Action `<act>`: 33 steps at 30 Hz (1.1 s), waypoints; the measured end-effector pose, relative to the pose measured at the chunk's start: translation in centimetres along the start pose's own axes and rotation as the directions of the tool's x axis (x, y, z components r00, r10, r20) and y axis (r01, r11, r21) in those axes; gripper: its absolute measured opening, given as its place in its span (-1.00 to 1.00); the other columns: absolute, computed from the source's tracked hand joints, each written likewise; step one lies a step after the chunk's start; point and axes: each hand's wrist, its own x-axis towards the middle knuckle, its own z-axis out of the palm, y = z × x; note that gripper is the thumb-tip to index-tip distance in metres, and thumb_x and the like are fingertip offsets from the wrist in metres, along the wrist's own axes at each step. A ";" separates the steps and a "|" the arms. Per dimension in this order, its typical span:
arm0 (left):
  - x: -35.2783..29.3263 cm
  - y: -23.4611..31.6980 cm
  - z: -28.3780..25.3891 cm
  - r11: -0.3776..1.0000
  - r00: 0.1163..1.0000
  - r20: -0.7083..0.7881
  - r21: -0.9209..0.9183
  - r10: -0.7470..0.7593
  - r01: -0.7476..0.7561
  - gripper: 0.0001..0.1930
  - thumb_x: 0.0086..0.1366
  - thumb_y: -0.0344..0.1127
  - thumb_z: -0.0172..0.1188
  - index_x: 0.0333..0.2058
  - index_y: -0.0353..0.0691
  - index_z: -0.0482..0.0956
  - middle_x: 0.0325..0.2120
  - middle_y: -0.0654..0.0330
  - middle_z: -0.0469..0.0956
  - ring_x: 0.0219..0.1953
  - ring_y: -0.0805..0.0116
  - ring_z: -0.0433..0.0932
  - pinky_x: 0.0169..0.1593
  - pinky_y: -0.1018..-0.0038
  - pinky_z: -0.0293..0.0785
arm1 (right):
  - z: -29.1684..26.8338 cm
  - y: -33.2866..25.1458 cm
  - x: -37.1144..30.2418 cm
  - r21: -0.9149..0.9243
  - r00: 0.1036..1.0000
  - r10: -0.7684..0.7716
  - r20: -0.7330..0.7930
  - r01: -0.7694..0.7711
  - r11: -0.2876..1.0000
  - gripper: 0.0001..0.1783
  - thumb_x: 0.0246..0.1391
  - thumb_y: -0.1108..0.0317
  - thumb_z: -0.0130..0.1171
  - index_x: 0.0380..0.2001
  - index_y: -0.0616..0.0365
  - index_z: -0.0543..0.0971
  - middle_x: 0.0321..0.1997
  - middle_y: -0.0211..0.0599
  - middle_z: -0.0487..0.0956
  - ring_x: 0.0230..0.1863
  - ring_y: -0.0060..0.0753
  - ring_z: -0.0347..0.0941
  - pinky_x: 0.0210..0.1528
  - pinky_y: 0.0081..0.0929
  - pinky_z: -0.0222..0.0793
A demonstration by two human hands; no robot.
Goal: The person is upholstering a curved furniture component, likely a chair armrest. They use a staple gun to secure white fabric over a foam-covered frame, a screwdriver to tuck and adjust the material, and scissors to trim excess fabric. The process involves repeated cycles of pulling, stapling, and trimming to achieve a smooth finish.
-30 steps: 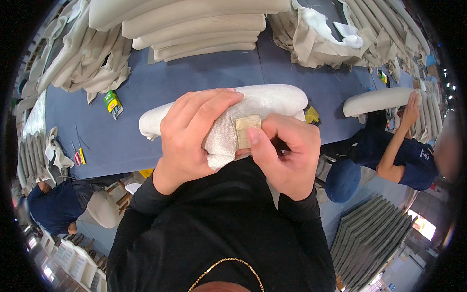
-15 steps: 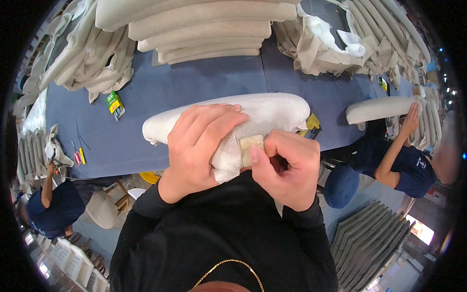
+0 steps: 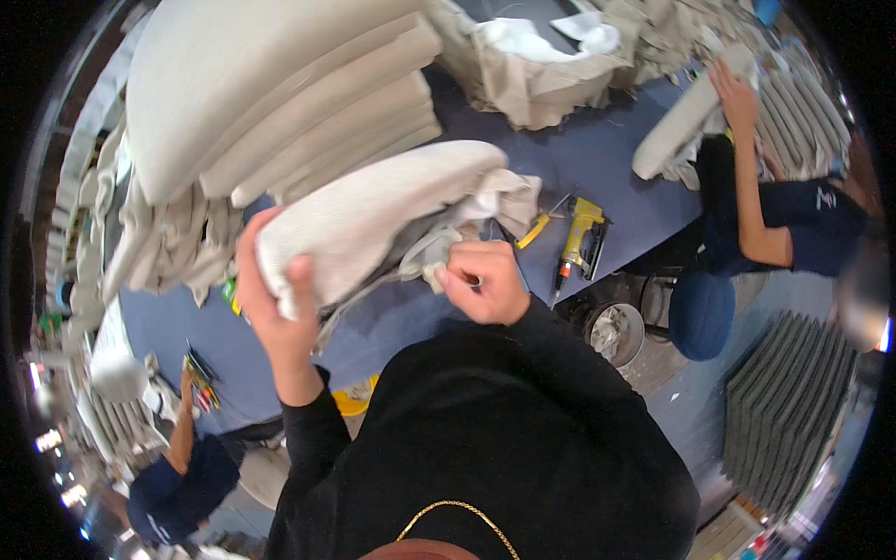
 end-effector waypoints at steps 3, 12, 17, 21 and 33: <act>1.4 -1.4 0.3 0.999 0.996 -0.080 -0.019 -0.045 0.043 -0.43 0.50 0.07 0.28 0.17 -0.35 0.54 -0.07 0.09 0.64 -0.02 0.32 0.59 0.13 0.38 0.49 | 0.8 14.2 -6.1 -0.032 0.875 0.209 -0.438 -0.247 0.968 -0.78 0.26 0.42 0.28 -0.46 0.31 0.58 -0.60 -0.29 0.48 -0.56 -0.53 0.36 -0.47 -0.41 0.26; 4.3 -2.4 1.3 0.988 0.996 -0.083 0.152 -0.029 0.041 -0.55 0.55 -0.01 0.21 0.12 -0.30 0.58 -0.10 0.16 0.64 -0.03 0.34 0.57 0.14 0.38 0.46 | -7.5 31.7 -9.9 -0.223 0.699 0.329 -0.635 -0.574 0.788 -0.60 0.49 0.04 0.15 0.07 0.14 0.68 -0.13 -0.25 0.72 -0.18 -0.48 0.62 -0.07 -0.41 0.54; 5.3 -1.8 2.3 0.981 0.994 -0.107 0.195 0.022 0.000 -0.53 0.47 0.02 0.31 0.13 -0.23 0.58 -0.08 -0.03 0.69 -0.05 -0.03 0.70 0.07 0.25 0.57 | -9.8 29.3 -14.6 -0.651 0.767 0.190 -0.613 -0.627 0.428 -0.22 -0.11 0.70 0.33 0.26 0.07 0.48 0.30 0.18 0.42 0.35 0.29 0.35 0.41 0.08 0.23; 5.3 -1.5 2.2 0.982 0.995 -0.104 0.186 0.007 0.013 -0.51 0.49 0.01 0.30 0.20 -0.18 0.54 -0.05 -0.03 0.69 -0.05 -0.06 0.70 0.05 0.23 0.57 | -9.6 28.0 -16.8 -0.486 0.585 0.453 -0.673 -0.811 0.325 0.03 -0.09 0.67 0.35 0.49 -0.07 0.26 0.36 0.22 0.39 0.37 0.34 0.38 0.41 0.01 0.33; 5.6 -1.7 2.8 0.976 0.993 -0.082 0.206 0.087 -0.068 -0.53 0.43 -0.05 0.36 0.18 -0.14 0.54 -0.04 0.01 0.69 -0.03 -0.05 0.69 -0.01 0.14 0.59 | -12.0 14.3 -5.7 0.675 0.503 0.834 -0.229 -0.535 0.508 -0.82 0.35 0.28 0.19 -0.08 0.09 0.51 -0.49 -0.51 0.38 -0.54 -0.59 0.32 -0.47 -0.55 0.27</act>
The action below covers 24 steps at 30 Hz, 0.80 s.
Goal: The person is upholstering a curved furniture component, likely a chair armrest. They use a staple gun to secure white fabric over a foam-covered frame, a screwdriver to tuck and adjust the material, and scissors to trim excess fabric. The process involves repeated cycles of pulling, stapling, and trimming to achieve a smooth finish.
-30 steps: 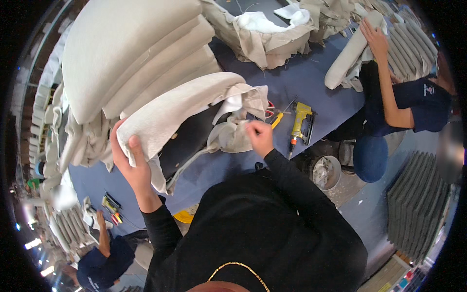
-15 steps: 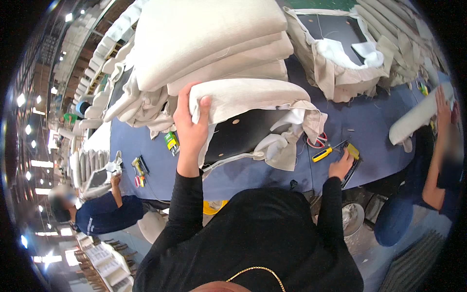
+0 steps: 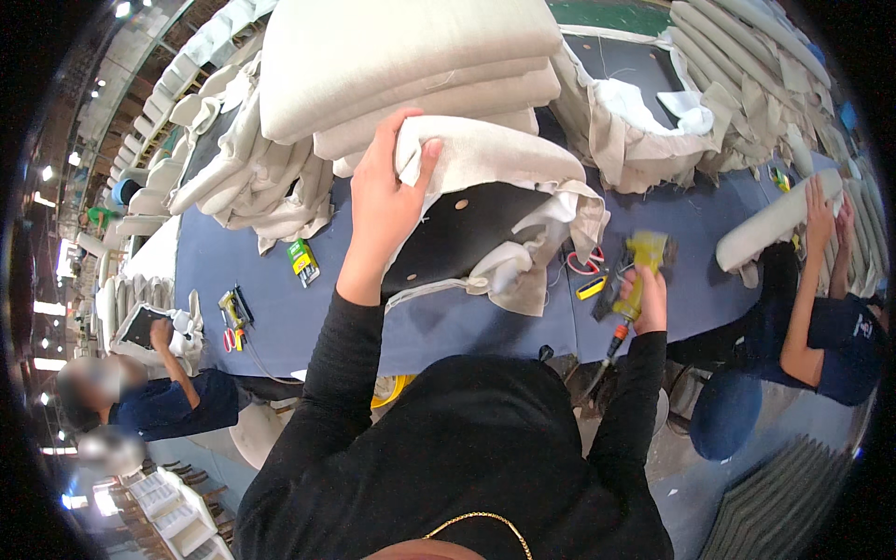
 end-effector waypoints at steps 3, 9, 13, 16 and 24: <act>0.3 0.6 0.5 0.999 1.000 0.019 -0.026 0.022 -0.022 -0.52 0.43 -0.05 0.36 0.19 -0.14 0.53 -0.04 0.02 0.69 -0.02 -0.05 0.69 -0.01 0.15 0.59 | 9.1 -5.2 -8.1 0.137 0.958 -0.179 0.225 0.150 0.979 -0.60 0.42 0.25 0.18 0.21 0.21 0.57 -0.52 -0.56 0.35 -0.55 -0.64 0.32 -0.47 -0.60 0.25; -0.7 1.9 0.3 0.999 0.997 0.072 -0.046 0.026 -0.022 -0.50 0.41 -0.11 0.36 0.23 -0.16 0.51 0.04 -0.05 0.67 0.06 -0.10 0.68 0.08 0.16 0.58 | 21.4 -6.4 -19.0 0.286 0.826 -0.287 0.485 0.161 0.945 -0.51 0.48 0.16 0.06 0.19 0.40 0.45 -0.60 -0.50 0.28 -0.60 -0.58 0.26 -0.49 -0.54 0.26; -1.3 1.7 -0.4 0.993 0.995 0.093 -0.117 0.034 -0.023 -0.50 0.39 -0.21 0.35 0.25 -0.16 0.50 0.08 -0.07 0.66 0.10 -0.12 0.66 0.13 0.14 0.57 | 25.3 -4.2 -21.8 0.308 0.850 -0.256 0.460 0.118 0.944 -0.60 0.51 0.23 0.07 0.18 0.34 0.44 -0.58 -0.51 0.30 -0.59 -0.63 0.25 -0.47 -0.56 0.24; -1.5 1.5 -0.8 0.991 0.995 0.103 -0.130 0.017 -0.003 -0.49 0.38 -0.27 0.34 0.26 -0.15 0.50 0.08 -0.08 0.66 0.11 -0.13 0.66 0.14 0.13 0.57 | 25.7 -3.0 -21.9 0.314 0.848 -0.280 0.450 0.143 0.939 -0.66 0.53 0.26 0.06 0.17 0.30 0.46 -0.58 -0.53 0.30 -0.59 -0.66 0.24 -0.47 -0.57 0.23; -2.0 0.7 -1.3 0.985 0.992 0.129 -0.173 0.000 0.023 -0.47 0.30 -0.37 0.33 0.26 -0.10 0.53 0.07 -0.02 0.68 0.13 -0.07 0.67 0.17 0.18 0.57 | 25.7 -3.3 -21.9 0.307 0.823 -0.245 0.512 0.091 0.947 -0.67 0.55 0.24 0.06 0.15 0.26 0.48 -0.59 -0.56 0.30 -0.60 -0.69 0.23 -0.48 -0.60 0.22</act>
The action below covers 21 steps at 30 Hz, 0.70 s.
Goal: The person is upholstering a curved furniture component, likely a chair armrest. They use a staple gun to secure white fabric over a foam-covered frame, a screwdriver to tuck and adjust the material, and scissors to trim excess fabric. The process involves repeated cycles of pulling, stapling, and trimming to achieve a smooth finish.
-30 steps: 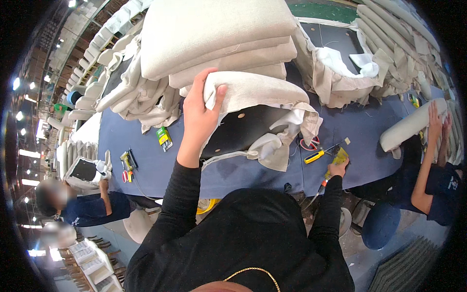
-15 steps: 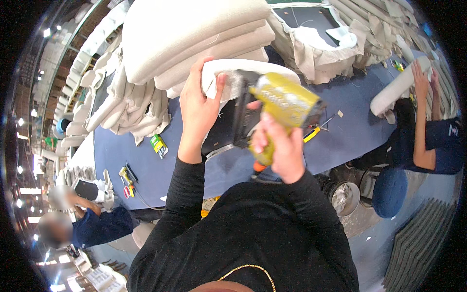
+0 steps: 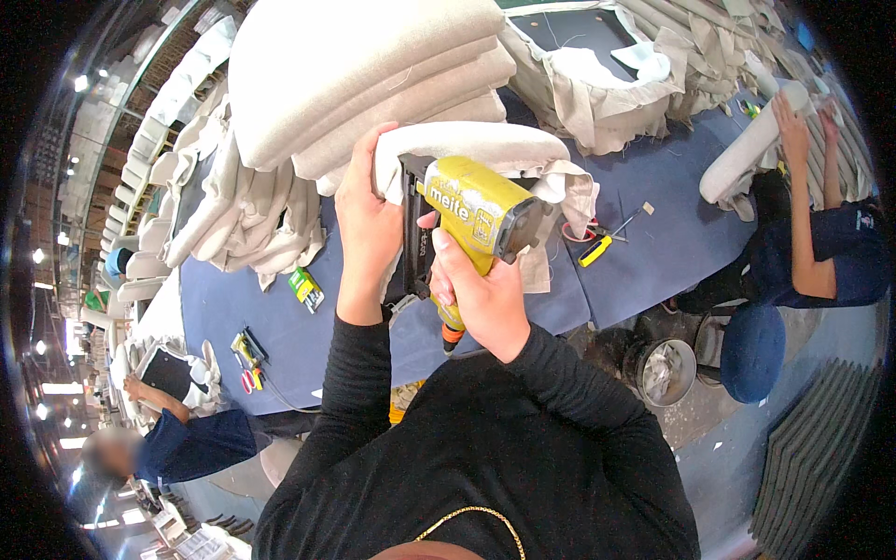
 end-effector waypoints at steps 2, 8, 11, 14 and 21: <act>0.0 0.1 0.0 1.000 1.000 -0.001 -0.008 0.010 -0.010 -0.46 0.29 -0.39 0.33 0.25 -0.10 0.53 0.07 -0.01 0.68 0.13 -0.06 0.67 0.18 0.19 0.56 | -0.1 0.0 -0.1 -0.007 1.000 0.015 -0.001 -0.015 1.000 -0.67 0.55 0.23 0.06 0.16 0.25 0.48 -0.59 -0.56 0.29 -0.60 -0.69 0.23 -0.48 -0.61 0.21; -0.2 0.7 -0.2 0.999 1.000 0.019 -0.044 -0.021 0.021 -0.43 0.24 -0.39 0.37 0.25 -0.09 0.54 0.07 0.02 0.69 0.13 -0.02 0.68 0.19 0.23 0.56 | 0.0 0.1 -0.3 0.047 0.999 0.042 0.011 -0.042 0.998 -0.67 0.56 0.23 0.04 0.17 0.25 0.47 -0.60 -0.57 0.28 -0.60 -0.69 0.22 -0.48 -0.61 0.21; -0.2 1.1 -0.4 0.998 0.999 0.030 -0.055 -0.017 0.018 -0.42 0.23 -0.40 0.39 0.25 -0.08 0.55 0.07 0.03 0.69 0.13 0.01 0.69 0.18 0.24 0.56 | 0.3 0.1 -0.3 0.084 0.998 0.055 0.008 -0.055 0.995 -0.67 0.56 0.23 0.04 0.17 0.25 0.47 -0.60 -0.57 0.27 -0.61 -0.69 0.22 -0.48 -0.60 0.21; -0.2 0.3 -0.3 1.000 1.000 0.017 -0.012 0.014 -0.013 -0.32 0.09 -0.46 0.49 0.24 -0.13 0.54 0.00 0.09 0.73 0.05 0.26 0.68 0.14 0.36 0.57 | 0.3 0.0 -0.3 0.063 0.998 0.050 0.027 -0.051 0.997 -0.69 0.56 0.23 0.04 0.14 0.24 0.48 -0.60 -0.57 0.27 -0.62 -0.68 0.21 -0.49 -0.59 0.22; 0.0 0.3 0.2 0.993 1.000 -0.005 -0.114 -0.009 0.009 -0.51 0.26 -0.42 0.36 0.19 -0.08 0.59 -0.04 0.06 0.74 0.01 0.05 0.75 0.08 0.30 0.60 | 0.1 -0.6 -0.1 0.006 0.988 0.154 -0.027 -0.154 0.988 -0.76 0.54 0.22 0.08 -0.02 0.20 0.49 -0.60 -0.58 0.27 -0.63 -0.68 0.21 -0.50 -0.58 0.20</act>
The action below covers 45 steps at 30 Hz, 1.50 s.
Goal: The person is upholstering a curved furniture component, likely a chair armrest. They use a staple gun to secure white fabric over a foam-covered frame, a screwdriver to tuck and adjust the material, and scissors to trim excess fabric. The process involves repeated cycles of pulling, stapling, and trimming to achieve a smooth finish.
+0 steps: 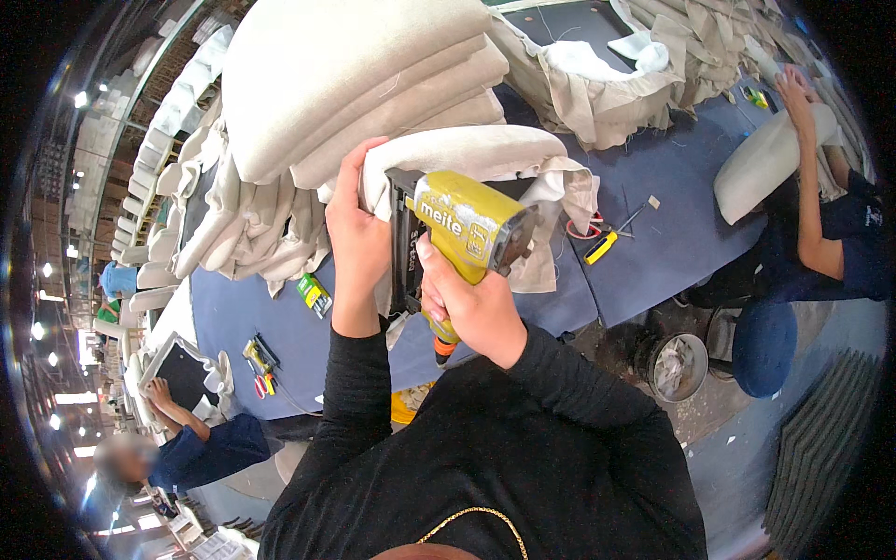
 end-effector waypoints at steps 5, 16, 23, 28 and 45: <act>0.5 -0.1 -0.1 0.999 0.999 -0.007 0.002 -0.046 0.046 -0.53 0.32 -0.26 0.44 0.18 -0.14 0.59 -0.06 0.04 0.74 -0.02 0.12 0.74 0.07 0.31 0.61 | -3.0 -2.2 0.9 -0.025 0.994 0.015 0.110 -0.012 1.000 -0.69 0.50 0.21 0.18 0.12 0.17 0.57 -0.53 -0.61 0.31 -0.57 -0.71 0.23 -0.47 -0.62 0.20; 1.3 -4.8 -4.2 0.998 0.997 -0.053 -0.032 -0.061 0.059 -0.55 0.31 -0.25 0.38 0.15 -0.20 0.62 -0.05 0.13 0.71 0.04 0.32 0.64 0.18 0.36 0.49 | -30.1 -3.4 -0.9 -0.975 0.955 -0.200 -0.217 -0.224 -0.012 -0.35 -0.03 0.30 0.39 0.19 0.25 0.64 -0.05 0.20 0.71 0.05 0.22 0.66 0.06 -0.09 0.58; -0.8 -3.2 -2.7 0.998 0.996 -0.051 0.006 -0.067 0.068 -0.36 0.34 0.00 0.28 0.22 -0.39 0.53 0.06 0.01 0.64 0.10 0.22 0.61 0.25 0.31 0.44 | -45.0 6.1 -2.6 -0.822 0.722 -0.411 -0.557 -0.548 0.152 -0.33 0.14 0.25 0.40 0.31 0.23 0.56 0.09 0.26 0.67 0.17 0.20 0.63 0.21 -0.15 0.53; -1.7 -0.1 0.7 0.993 1.000 0.007 0.117 0.025 -0.025 -0.22 0.31 0.21 0.30 0.19 -0.45 0.52 -0.03 -0.13 0.69 0.03 0.07 0.69 0.19 0.23 0.52 | -43.5 4.3 3.0 -0.746 0.673 -0.366 -0.642 -0.659 0.096 -0.58 0.22 0.12 0.28 0.08 0.01 0.73 -0.07 0.16 0.73 0.02 0.26 0.66 0.11 0.02 0.58; -3.8 0.7 1.5 0.981 0.988 -0.001 0.121 0.154 -0.153 -0.17 0.23 0.39 0.30 -0.01 -0.44 0.60 -0.21 -0.23 0.71 -0.13 -0.12 0.75 0.02 0.11 0.65 | -56.6 2.9 11.4 -0.736 0.566 -0.514 -0.644 -0.641 0.216 -0.55 0.12 0.39 0.46 0.11 -0.02 0.68 0.04 -0.19 0.75 0.08 -0.03 0.67 0.15 -0.19 0.56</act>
